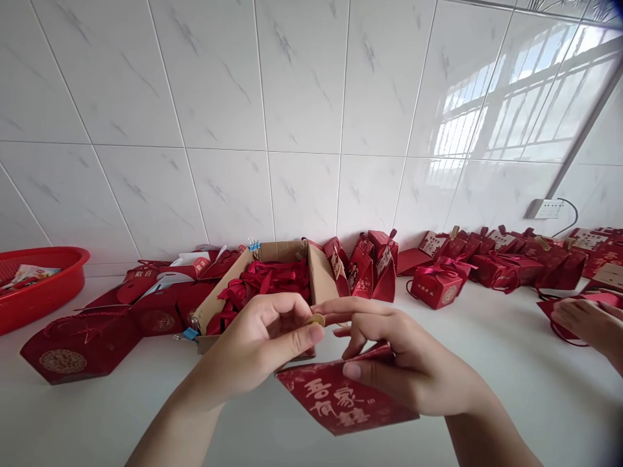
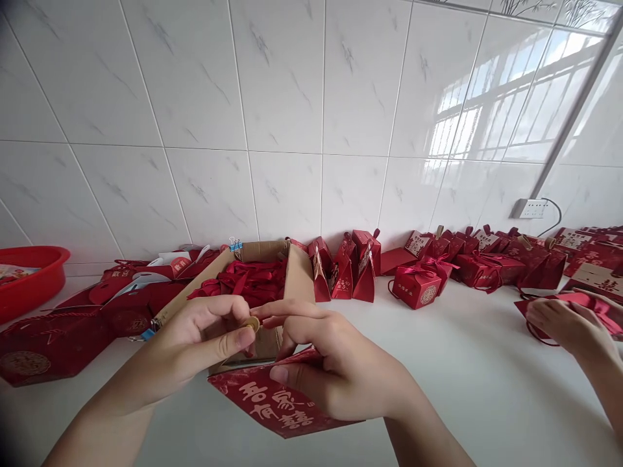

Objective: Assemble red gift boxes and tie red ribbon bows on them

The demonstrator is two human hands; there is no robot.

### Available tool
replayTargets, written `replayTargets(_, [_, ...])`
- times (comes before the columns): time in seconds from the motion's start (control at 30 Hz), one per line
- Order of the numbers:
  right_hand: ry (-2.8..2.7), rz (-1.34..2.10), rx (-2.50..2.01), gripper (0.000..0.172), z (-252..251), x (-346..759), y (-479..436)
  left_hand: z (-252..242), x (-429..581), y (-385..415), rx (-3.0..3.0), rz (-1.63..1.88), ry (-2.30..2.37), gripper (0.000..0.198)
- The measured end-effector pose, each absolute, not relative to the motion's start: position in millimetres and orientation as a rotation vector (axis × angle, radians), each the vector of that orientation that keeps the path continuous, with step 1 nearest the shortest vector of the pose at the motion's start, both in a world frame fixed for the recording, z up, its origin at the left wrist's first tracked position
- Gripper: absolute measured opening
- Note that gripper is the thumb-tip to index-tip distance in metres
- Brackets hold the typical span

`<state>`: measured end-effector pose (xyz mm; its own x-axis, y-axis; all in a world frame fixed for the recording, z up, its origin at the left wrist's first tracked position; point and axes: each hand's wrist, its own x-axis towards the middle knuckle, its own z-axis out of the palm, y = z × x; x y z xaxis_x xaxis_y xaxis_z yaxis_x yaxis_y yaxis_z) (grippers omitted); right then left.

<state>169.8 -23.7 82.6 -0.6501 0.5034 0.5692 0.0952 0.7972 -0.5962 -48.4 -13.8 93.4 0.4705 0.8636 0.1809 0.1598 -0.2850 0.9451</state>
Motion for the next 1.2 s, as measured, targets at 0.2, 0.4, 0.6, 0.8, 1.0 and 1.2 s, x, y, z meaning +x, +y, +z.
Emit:
replayTargets(0.2, [-2.209,0.721,-0.470,0.010,82,169,-24,92,-43,-16,1.623,0.995,0.856,0.027])
replayTargets(0.4, [-2.200,0.719,-0.486,0.010,81,170,-21,93,-40,-15,1.614,1.022,0.859,0.019])
replayTargets(0.6, [-2.166,0.728,-0.478,0.011,81,170,-25,92,-43,-11,1.471,0.976,0.807,0.018])
replayTargets(0.8, [-2.189,0.721,-0.456,0.010,82,169,-29,91,-47,-8,1.342,0.978,0.659,0.021])
replayTargets(1.0, [-2.199,0.663,-0.453,0.011,84,168,-32,88,-47,-4,1.207,0.984,0.512,0.024])
replayTargets(1.2, [-2.207,0.665,-0.496,0.011,86,168,-34,88,-41,-3,1.128,0.953,0.464,0.021])
